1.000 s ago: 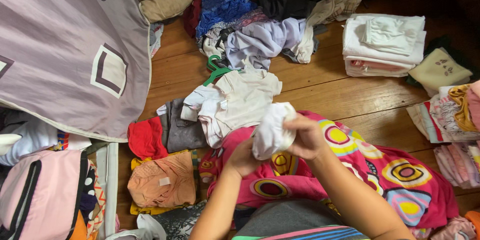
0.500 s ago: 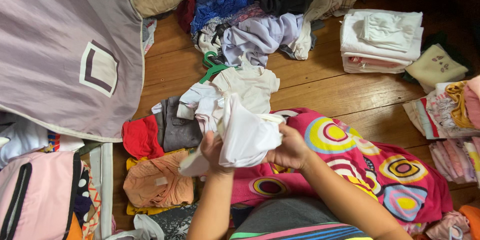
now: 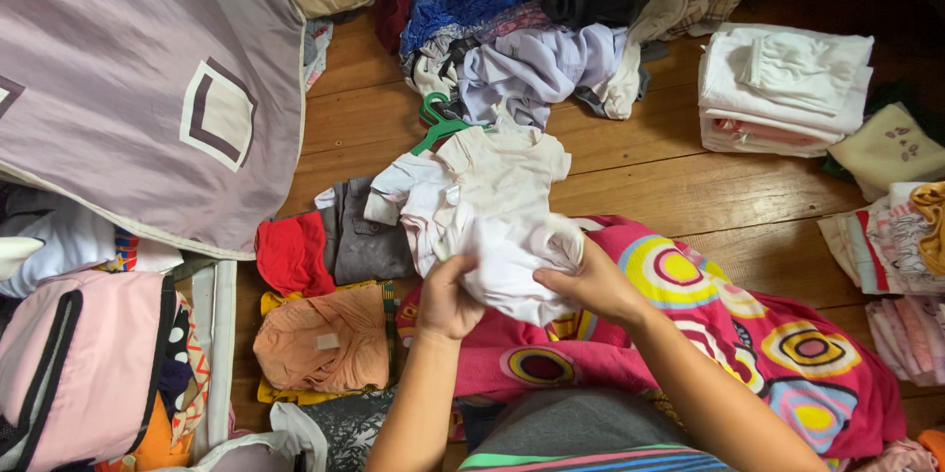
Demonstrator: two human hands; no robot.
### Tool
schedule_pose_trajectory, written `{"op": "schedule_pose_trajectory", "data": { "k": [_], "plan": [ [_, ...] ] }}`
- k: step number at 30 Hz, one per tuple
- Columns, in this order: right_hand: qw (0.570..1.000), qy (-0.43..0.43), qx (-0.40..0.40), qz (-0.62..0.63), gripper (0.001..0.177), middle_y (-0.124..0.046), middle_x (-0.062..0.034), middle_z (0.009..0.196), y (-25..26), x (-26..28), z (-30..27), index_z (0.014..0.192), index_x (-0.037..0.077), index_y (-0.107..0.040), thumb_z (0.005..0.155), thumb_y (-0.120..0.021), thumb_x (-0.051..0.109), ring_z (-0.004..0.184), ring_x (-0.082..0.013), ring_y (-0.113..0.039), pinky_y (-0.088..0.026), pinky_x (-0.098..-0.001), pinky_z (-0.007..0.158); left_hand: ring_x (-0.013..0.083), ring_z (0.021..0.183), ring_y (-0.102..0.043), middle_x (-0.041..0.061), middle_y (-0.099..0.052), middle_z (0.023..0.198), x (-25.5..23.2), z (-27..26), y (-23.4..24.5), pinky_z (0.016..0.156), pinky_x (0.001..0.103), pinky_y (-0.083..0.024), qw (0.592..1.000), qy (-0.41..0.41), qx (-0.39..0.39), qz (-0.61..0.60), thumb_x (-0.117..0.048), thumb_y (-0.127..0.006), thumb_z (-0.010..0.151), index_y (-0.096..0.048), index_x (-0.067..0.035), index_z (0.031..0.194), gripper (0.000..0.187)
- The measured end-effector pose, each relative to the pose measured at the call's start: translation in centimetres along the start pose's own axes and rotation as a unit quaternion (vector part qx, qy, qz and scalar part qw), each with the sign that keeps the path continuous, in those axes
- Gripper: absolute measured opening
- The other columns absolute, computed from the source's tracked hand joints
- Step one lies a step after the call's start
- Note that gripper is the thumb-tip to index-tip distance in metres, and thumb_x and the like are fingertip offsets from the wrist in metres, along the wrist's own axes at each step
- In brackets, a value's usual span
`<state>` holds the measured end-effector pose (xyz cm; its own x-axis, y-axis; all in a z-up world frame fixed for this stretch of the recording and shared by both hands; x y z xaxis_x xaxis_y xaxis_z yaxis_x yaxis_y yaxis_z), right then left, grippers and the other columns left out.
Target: The person folds a pink bag and several white infant shirts by hand while sitting on the floor, placing the folded items into stacks.
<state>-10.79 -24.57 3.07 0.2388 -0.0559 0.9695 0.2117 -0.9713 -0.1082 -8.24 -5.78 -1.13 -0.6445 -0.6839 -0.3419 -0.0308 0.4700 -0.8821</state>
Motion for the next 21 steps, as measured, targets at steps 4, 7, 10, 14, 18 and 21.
{"op": "schedule_pose_trajectory", "data": {
  "k": [4, 7, 10, 14, 18, 21],
  "plan": [
    [0.985, 0.135, -0.1, 0.031, 0.051, -0.063, -0.0126, 0.134, -0.2, 0.4, 0.6, 0.147, 0.001, -0.047, 0.098, -0.057, 0.008, 0.121, -0.0195, -0.061, -0.049, -0.0385, 0.103, 0.0287, 0.114, -0.069, 0.021, -0.065, 0.134, 1.8, -0.4, -2.7, 0.096, 0.039, -0.056, 0.992, 0.023, 0.119, -0.042, -0.007, -0.057, 0.098, -0.049, 0.006, 0.148, 0.053],
    [0.934, -0.147, -0.08, 0.315, 0.041, -0.072, -0.0143, 0.119, 0.5, -1.8, 0.4, 0.134, -0.002, -0.059, 0.097, -0.059, 0.014, 0.105, -0.0259, -0.069, -0.054, -0.0439, 0.092, 0.0283, 0.118, -0.068, 0.02, -0.064, 0.135, 0.8, -1.3, -2.4, 0.099, 0.042, -0.057, 0.983, -0.055, 0.147, 0.097, -0.012, -0.062, 0.099, -0.046, 0.011, 0.152, 0.06],
    [0.878, -0.181, -0.015, 0.443, 0.043, -0.074, -0.0178, 0.118, 0.6, 0.6, 0.1, 0.126, -0.007, -0.06, 0.09, -0.061, 0.017, 0.108, -0.027, -0.072, -0.056, -0.0431, 0.098, 0.0246, 0.115, -0.068, 0.015, -0.066, 0.131, 0.5, -0.8, -1.3, 0.094, 0.038, -0.056, 0.891, -0.108, 0.061, 0.437, -0.009, -0.059, 0.092, -0.043, 0.007, 0.15, 0.063],
    [0.976, -0.084, -0.048, 0.195, 0.049, -0.069, -0.0145, 0.12, 0.0, 1.8, -0.6, 0.13, 0.002, -0.057, 0.085, -0.073, 0.013, 0.109, -0.025, -0.068, -0.054, -0.0398, 0.096, 0.0249, 0.108, -0.07, 0.015, -0.07, 0.12, 0.0, 0.0, 1.1, 0.09, 0.038, -0.056, 0.889, -0.115, -0.041, 0.441, -0.007, -0.055, 0.092, -0.049, 0.011, 0.136, 0.048],
    [0.95, -0.109, -0.108, -0.272, 0.043, -0.076, -0.0159, 0.115, 0.2, -0.6, 0.1, 0.131, 0.007, -0.063, 0.09, -0.069, 0.015, 0.109, -0.0229, -0.076, -0.057, -0.0329, 0.094, 0.0276, 0.09, -0.071, 0.021, -0.074, 0.111, 2.3, -0.1, 0.3, 0.064, 0.038, -0.054, 0.989, 0.021, 0.073, 0.127, -0.016, -0.045, 0.109, -0.062, 0.013, 0.127, 0.039],
    [0.998, -0.012, -0.056, -0.031, 0.046, -0.071, -0.0162, 0.131, -1.4, -2.8, 1.5, 0.139, 0.001, -0.058, 0.094, -0.058, 0.009, 0.121, -0.0278, -0.065, -0.051, -0.0368, 0.101, 0.0247, 0.102, -0.071, 0.017, -0.071, 0.115, 2.2, 0.1, -1.5, 0.09, 0.037, -0.058, 0.996, 0.042, 0.076, 0.035, -0.022, -0.046, 0.106, -0.06, 0.009, 0.131, 0.042]
  ]
}}
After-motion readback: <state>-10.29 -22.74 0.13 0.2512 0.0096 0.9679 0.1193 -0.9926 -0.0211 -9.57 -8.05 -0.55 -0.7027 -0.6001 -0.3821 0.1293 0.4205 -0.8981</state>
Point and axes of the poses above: each hand's wrist, its own z-axis towards the middle knuckle, its own y-axis out of the back of the hand, x = y × z, the point moved 6 cm from there along z, towards the middle knuckle
